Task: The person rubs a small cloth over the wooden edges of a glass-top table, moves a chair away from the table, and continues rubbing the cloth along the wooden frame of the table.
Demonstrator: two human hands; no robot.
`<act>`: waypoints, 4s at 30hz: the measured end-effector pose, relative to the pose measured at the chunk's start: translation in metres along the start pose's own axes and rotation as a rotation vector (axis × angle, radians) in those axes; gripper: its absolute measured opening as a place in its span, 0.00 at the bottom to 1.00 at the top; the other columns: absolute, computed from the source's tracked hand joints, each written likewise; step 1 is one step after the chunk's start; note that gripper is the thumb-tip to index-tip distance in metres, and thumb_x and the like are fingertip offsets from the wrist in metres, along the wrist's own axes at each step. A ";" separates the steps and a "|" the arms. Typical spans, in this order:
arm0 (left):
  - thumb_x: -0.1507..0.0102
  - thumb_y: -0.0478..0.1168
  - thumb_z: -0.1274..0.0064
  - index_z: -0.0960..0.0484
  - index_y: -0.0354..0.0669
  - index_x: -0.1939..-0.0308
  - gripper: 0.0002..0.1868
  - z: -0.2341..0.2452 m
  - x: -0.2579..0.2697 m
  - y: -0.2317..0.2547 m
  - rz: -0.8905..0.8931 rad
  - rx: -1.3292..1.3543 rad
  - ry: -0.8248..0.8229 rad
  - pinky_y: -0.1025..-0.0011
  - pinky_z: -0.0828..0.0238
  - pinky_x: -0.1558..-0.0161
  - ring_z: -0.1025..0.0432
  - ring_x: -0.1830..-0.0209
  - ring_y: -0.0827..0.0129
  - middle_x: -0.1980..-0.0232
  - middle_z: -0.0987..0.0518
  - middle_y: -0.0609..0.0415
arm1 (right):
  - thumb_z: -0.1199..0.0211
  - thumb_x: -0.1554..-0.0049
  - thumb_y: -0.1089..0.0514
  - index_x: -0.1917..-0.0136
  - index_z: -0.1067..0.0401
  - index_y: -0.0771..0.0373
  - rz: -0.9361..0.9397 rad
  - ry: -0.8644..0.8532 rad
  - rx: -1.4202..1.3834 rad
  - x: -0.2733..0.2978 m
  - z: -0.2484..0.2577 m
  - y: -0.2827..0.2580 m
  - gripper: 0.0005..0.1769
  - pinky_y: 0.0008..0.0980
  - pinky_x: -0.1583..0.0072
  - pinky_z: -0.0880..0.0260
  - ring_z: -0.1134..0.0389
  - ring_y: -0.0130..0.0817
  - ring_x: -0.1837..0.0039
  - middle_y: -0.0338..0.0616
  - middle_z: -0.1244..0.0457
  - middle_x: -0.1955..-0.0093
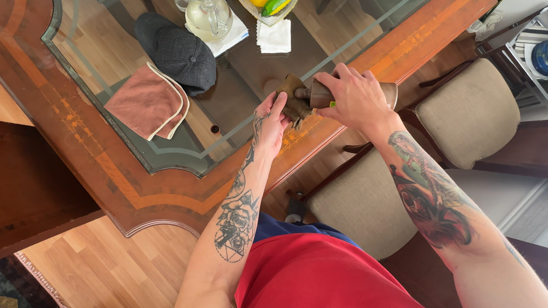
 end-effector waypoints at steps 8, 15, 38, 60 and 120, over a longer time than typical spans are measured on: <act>0.30 0.45 0.49 0.26 0.32 0.36 0.24 0.002 -0.001 -0.002 0.022 -0.041 -0.012 0.67 0.24 0.41 0.22 0.47 0.66 0.43 0.19 0.48 | 0.23 0.55 0.43 0.33 0.29 0.51 0.012 0.044 -0.063 0.005 -0.004 0.005 0.39 0.48 0.42 0.35 0.32 0.47 0.41 0.47 0.36 0.45; 0.31 0.46 0.48 0.25 0.33 0.36 0.24 0.003 -0.001 0.000 0.000 -0.058 0.018 0.68 0.23 0.43 0.22 0.47 0.67 0.43 0.19 0.49 | 0.23 0.55 0.42 0.32 0.29 0.52 -0.044 0.021 -0.126 0.009 -0.005 0.009 0.40 0.49 0.42 0.34 0.31 0.52 0.46 0.50 0.36 0.46; 0.30 0.45 0.47 0.21 0.38 0.41 0.18 0.002 0.019 0.031 -0.021 0.138 0.020 0.69 0.24 0.45 0.23 0.49 0.71 0.47 0.18 0.54 | 0.22 0.53 0.47 0.30 0.31 0.54 -0.066 0.087 -0.584 0.027 -0.029 0.019 0.40 0.44 0.42 0.29 0.30 0.49 0.42 0.50 0.34 0.44; 0.30 0.44 0.48 0.24 0.44 0.41 0.16 0.131 0.141 0.114 -0.183 0.114 0.407 0.72 0.26 0.47 0.24 0.49 0.73 0.47 0.19 0.59 | 0.20 0.55 0.58 0.31 0.31 0.59 -0.026 0.061 -1.122 -0.106 -0.145 -0.074 0.40 0.33 0.38 0.26 0.28 0.31 0.41 0.42 0.30 0.43; 0.32 0.43 0.48 0.26 0.36 0.40 0.19 -0.163 -0.309 -0.085 0.196 -0.309 0.189 0.64 0.26 0.44 0.23 0.42 0.59 0.44 0.19 0.45 | 0.48 0.38 0.40 0.31 0.35 0.64 -0.397 0.360 -2.512 -0.204 -0.131 0.474 0.31 0.48 0.35 0.30 0.33 0.47 0.33 0.51 0.35 0.33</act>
Point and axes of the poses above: each hand's wrist, its own x-axis away from the middle knuckle, its own z-axis out of the back of the hand, y = z × x, the point moved 5 cm from there along -x, towards the middle knuckle
